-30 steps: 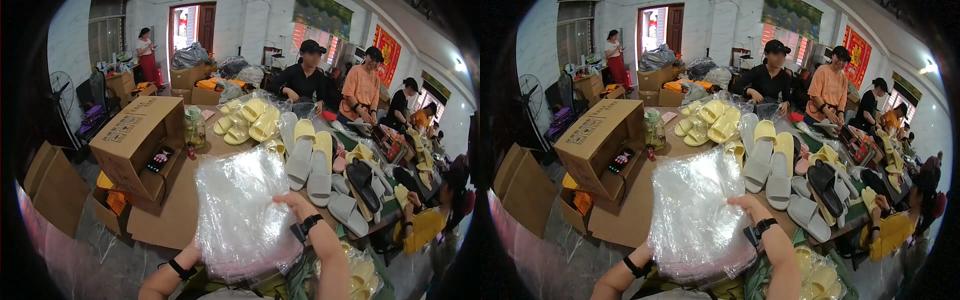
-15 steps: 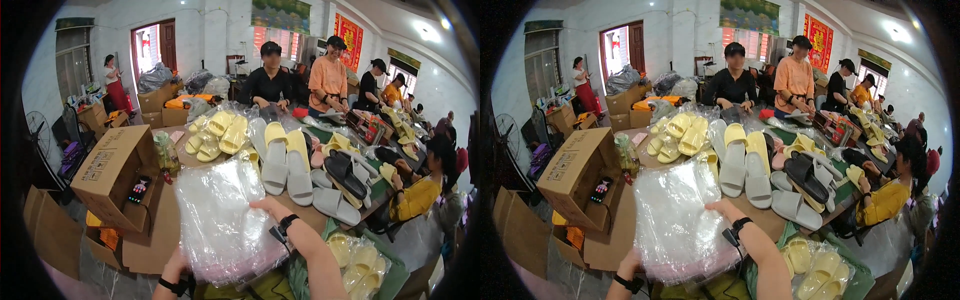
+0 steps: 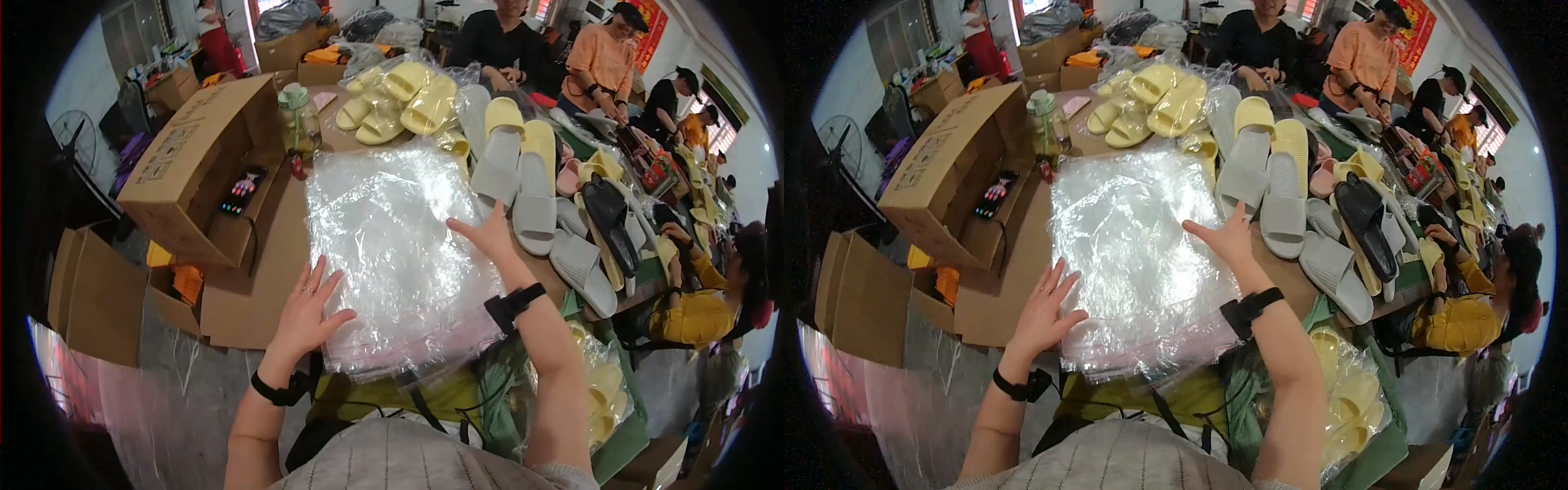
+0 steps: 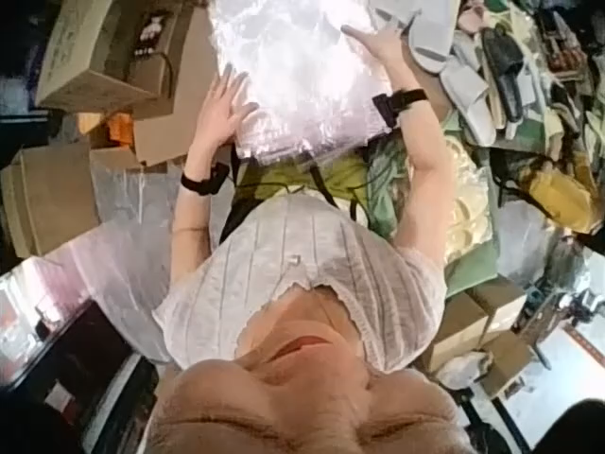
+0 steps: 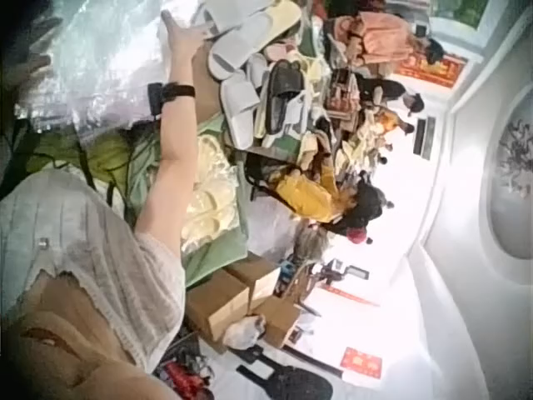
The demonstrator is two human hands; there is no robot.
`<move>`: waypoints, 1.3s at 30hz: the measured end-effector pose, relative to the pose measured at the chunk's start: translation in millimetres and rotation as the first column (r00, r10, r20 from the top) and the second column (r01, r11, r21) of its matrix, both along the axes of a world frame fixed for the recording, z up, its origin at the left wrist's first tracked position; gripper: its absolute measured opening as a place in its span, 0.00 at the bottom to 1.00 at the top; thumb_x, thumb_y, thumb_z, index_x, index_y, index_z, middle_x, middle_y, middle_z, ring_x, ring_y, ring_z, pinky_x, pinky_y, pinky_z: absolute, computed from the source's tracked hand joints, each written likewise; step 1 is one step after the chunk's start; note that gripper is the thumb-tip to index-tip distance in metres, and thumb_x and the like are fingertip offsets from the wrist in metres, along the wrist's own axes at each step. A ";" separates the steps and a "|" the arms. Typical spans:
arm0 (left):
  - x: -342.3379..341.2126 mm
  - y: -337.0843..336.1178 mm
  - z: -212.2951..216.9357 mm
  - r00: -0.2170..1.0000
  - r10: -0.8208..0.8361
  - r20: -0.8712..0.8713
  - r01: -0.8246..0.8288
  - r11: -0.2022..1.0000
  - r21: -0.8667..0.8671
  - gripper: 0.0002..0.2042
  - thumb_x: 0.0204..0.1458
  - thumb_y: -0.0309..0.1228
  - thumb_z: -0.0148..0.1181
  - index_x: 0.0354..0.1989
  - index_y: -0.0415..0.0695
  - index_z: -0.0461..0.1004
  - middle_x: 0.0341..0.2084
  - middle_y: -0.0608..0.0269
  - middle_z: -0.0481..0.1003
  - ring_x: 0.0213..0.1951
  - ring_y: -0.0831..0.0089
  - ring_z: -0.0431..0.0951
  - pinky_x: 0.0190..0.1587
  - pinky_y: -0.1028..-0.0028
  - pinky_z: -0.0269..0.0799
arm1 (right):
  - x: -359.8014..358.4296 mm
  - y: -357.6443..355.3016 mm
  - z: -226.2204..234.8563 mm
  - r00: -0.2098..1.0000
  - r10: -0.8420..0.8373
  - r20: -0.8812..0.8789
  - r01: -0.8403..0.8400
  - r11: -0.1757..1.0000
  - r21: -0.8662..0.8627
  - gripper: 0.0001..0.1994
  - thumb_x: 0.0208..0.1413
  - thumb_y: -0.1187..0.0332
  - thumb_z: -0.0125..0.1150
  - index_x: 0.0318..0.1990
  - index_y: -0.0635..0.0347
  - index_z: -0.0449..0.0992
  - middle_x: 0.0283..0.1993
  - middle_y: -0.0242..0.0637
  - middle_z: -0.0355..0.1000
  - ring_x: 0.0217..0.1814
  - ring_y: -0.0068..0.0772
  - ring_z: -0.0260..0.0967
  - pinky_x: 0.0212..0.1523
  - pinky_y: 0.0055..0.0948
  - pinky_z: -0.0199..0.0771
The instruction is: The recorder is sorting and checking pairs of slippers of different colors (yellow, grey, black) on a table in a manufacturing setting.
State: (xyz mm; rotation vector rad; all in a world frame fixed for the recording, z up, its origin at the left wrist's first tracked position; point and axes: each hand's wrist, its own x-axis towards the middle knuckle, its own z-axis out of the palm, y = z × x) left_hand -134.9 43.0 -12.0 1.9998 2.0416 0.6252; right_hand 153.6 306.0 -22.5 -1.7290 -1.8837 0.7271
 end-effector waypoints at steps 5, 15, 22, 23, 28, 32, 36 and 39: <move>-10.9 -2.2 -26.0 0.994 0.072 0.081 -0.068 0.996 -0.053 0.34 0.53 0.47 0.62 0.64 0.37 0.66 0.68 0.40 0.58 0.69 0.39 0.56 0.69 0.54 0.56 | 27.1 -33.7 22.6 0.971 0.211 0.110 -0.231 0.946 0.226 0.59 0.37 0.40 0.78 0.70 0.70 0.55 0.62 0.59 0.66 0.64 0.54 0.66 0.63 0.39 0.67; -1.7 -23.9 -26.4 0.998 -0.006 -0.056 0.008 0.999 0.040 0.33 0.49 0.40 0.64 0.66 0.49 0.66 0.72 0.40 0.48 0.72 0.34 0.45 0.71 0.51 0.50 | 21.7 -20.0 35.0 0.856 0.070 -0.512 -0.236 0.935 -0.265 0.18 0.57 0.59 0.68 0.48 0.62 0.76 0.33 0.31 0.77 0.31 0.18 0.72 0.29 0.21 0.69; 12.1 -54.1 -6.2 0.999 -0.039 0.028 0.040 0.999 -0.021 0.35 0.48 0.38 0.66 0.67 0.42 0.63 0.72 0.33 0.43 0.73 0.36 0.41 0.72 0.51 0.48 | -9.1 -26.2 11.8 0.987 0.123 -0.098 -0.107 0.981 0.159 0.40 0.51 0.54 0.73 0.66 0.67 0.61 0.50 0.50 0.73 0.45 0.37 0.75 0.46 0.36 0.76; 13.3 -55.5 -1.3 0.999 -0.030 0.022 0.030 0.999 -0.011 0.35 0.49 0.39 0.65 0.66 0.40 0.63 0.72 0.34 0.45 0.73 0.37 0.42 0.72 0.51 0.48 | -6.0 -31.9 3.1 0.985 0.141 0.095 -0.169 0.877 0.450 0.40 0.49 0.56 0.73 0.65 0.66 0.62 0.59 0.55 0.67 0.55 0.50 0.70 0.57 0.43 0.70; 13.1 -31.8 16.9 0.989 -0.144 -0.024 0.146 0.985 0.092 0.33 0.52 0.41 0.64 0.66 0.41 0.64 0.70 0.38 0.53 0.73 0.43 0.47 0.71 0.52 0.49 | -7.6 -77.1 32.9 0.893 0.359 0.273 -0.448 0.631 0.633 0.38 0.49 0.56 0.73 0.66 0.58 0.64 0.65 0.52 0.63 0.67 0.59 0.59 0.65 0.49 0.60; 21.0 -3.0 8.7 0.927 -0.361 -0.100 0.371 0.923 0.100 0.31 0.55 0.46 0.62 0.65 0.46 0.66 0.68 0.43 0.58 0.69 0.44 0.56 0.70 0.50 0.52 | -3.8 -98.4 21.1 0.745 0.497 0.446 -0.664 0.623 0.415 0.38 0.53 0.45 0.65 0.67 0.56 0.65 0.71 0.54 0.57 0.73 0.59 0.52 0.70 0.52 0.53; 13.4 -20.6 -17.4 0.949 -0.270 -0.161 0.281 0.959 0.046 0.33 0.53 0.55 0.61 0.63 0.50 0.68 0.66 0.43 0.61 0.69 0.46 0.58 0.70 0.46 0.49 | 13.9 -115.7 -12.0 0.733 0.396 0.552 -0.603 0.755 0.259 0.44 0.54 0.32 0.54 0.69 0.56 0.63 0.73 0.56 0.53 0.76 0.60 0.46 0.71 0.59 0.47; 15.5 -39.7 -24.8 0.952 -0.226 -0.209 0.238 0.970 0.038 0.33 0.54 0.57 0.59 0.64 0.52 0.67 0.67 0.44 0.61 0.69 0.47 0.58 0.70 0.43 0.46 | 17.1 -126.0 -14.9 0.730 0.258 0.633 -0.483 0.850 0.211 0.45 0.55 0.30 0.50 0.70 0.57 0.62 0.74 0.57 0.52 0.76 0.59 0.46 0.70 0.60 0.47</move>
